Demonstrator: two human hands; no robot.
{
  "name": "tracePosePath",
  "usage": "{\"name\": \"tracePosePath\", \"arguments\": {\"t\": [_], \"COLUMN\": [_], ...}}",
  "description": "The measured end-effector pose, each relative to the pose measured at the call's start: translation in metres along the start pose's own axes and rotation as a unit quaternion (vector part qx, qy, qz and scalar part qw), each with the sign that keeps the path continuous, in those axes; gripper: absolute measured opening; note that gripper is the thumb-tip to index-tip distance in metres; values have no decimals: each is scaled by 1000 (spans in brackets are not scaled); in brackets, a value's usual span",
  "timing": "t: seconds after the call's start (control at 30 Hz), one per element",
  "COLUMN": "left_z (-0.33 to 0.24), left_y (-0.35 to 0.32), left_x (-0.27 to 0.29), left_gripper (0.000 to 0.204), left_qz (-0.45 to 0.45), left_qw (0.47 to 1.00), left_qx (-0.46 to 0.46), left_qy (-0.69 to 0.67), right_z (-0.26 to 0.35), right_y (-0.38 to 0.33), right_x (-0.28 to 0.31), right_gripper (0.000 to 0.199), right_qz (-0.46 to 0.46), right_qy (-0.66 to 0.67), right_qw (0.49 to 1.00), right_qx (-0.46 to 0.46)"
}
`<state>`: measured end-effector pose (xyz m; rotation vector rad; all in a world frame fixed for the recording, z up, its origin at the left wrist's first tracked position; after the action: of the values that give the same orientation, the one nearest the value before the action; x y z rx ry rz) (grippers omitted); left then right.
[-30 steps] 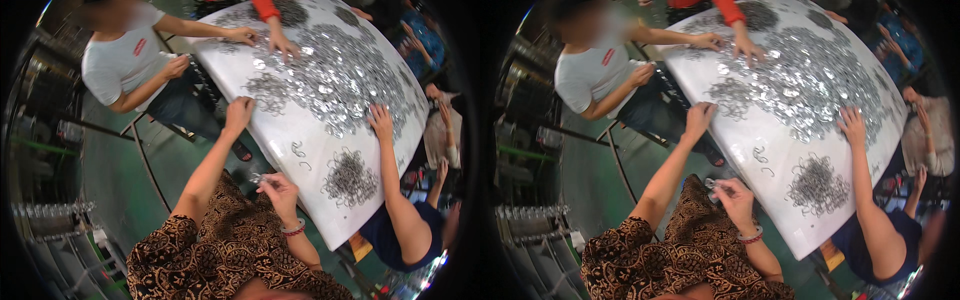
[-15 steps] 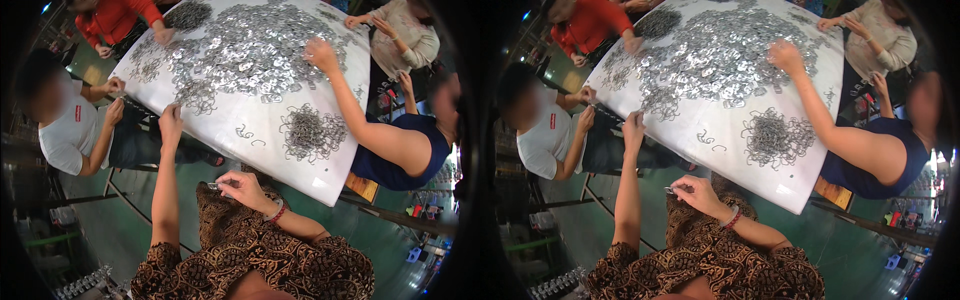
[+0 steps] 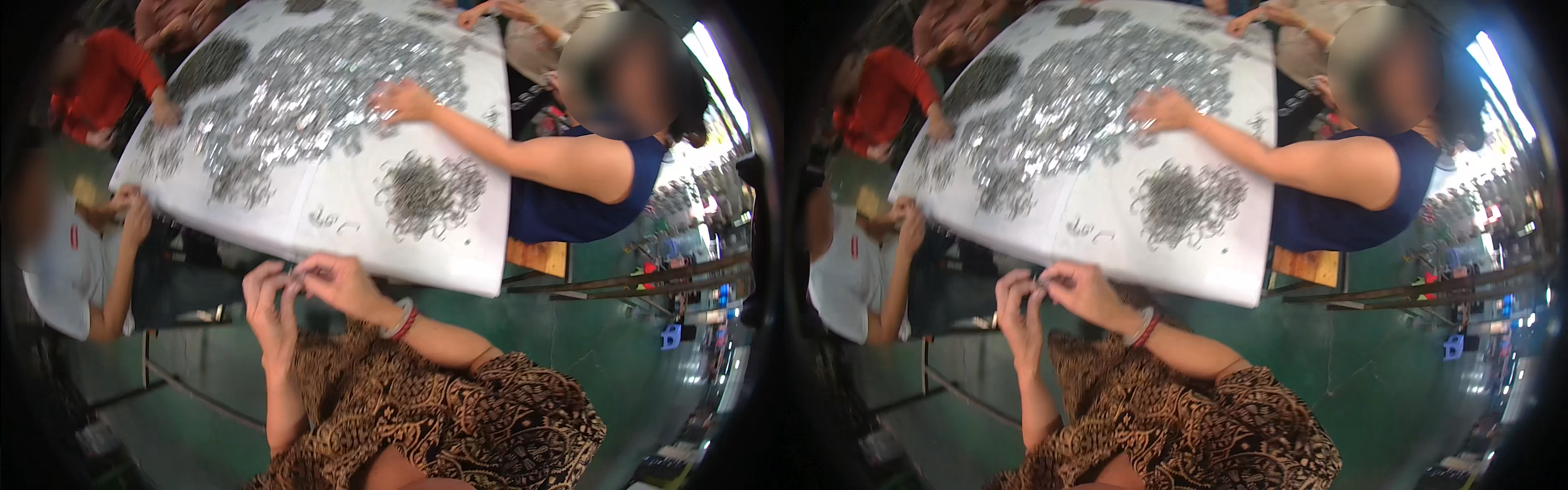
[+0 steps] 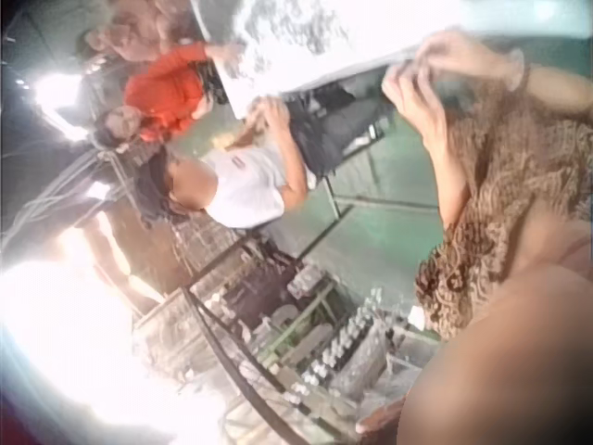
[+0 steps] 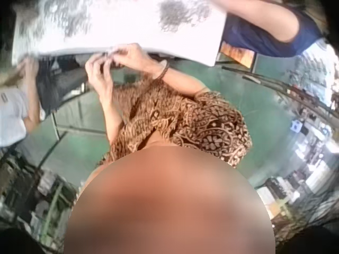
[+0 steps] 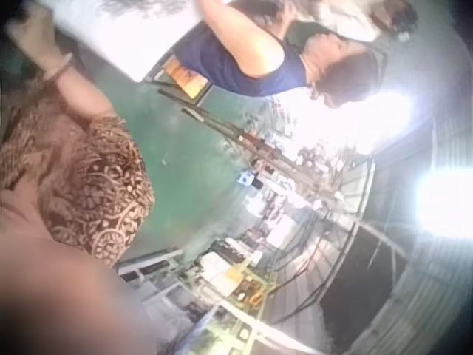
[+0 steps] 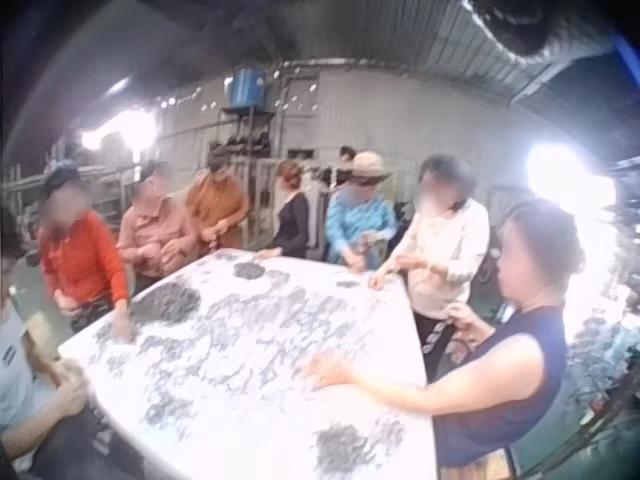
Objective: The person picks small metal hooks and rectangular metal pieces from a white table and joins them by hand. The assembled units are placed onto a hanging chain to the left. Other workers at the same table perform the same task.
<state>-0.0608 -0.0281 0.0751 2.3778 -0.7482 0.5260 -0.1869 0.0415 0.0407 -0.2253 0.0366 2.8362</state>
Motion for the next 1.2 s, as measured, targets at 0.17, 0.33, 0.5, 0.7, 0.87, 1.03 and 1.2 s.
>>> {"name": "tracePosePath", "arguments": {"t": [0.17, 0.33, 0.5, 0.7, 0.87, 1.03, 1.2], "left_z": [10, 19, 24, 29, 30, 26, 23], "left_y": [-7, -13, -23, -25, -24, -23, -38], "left_x": [-7, -3, -5, -15, -18, -8, 5], "left_gripper": [16, 14, 13, 16, 18, 16, 17], "left_qz": [-15, 22, 33, 48, 37, 14, -17], "left_qw": [996, 984, 988, 993, 990, 991, 992], "left_qx": [28, 13, 50, 38, 41, 21, 21], "left_qy": [-80, -178, -139, -105, -129, -133, -123], "right_z": [5, 18, 13, -39, -49, -42, 8], "right_y": [-8, 22, 140, 230, 224, 216, 213], "right_x": [0, 47, 146, 164, 166, 185, 222], "right_gripper": [15, 14, 15, 31, 33, 34, 30], "right_qz": [5, -34, -136, -56, 73, 20, -179], "right_qy": [-29, -76, -218, -629, -698, -655, -510], "right_qw": [995, 989, 963, 756, 701, 747, 838], "right_qx": [95, 119, 79, 174, 127, 112, 79]}}
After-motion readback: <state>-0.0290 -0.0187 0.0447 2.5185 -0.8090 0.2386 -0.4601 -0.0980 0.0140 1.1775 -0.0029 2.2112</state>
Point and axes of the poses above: each hand's wrist, its own y-axis towards the middle knuckle, its own x-axis out of the back of the hand, z = x × y, the point moved 2 cm from there along y, towards the middle knuckle, and after that the axes turned 6 degrees about z, right-handed, at the moved point
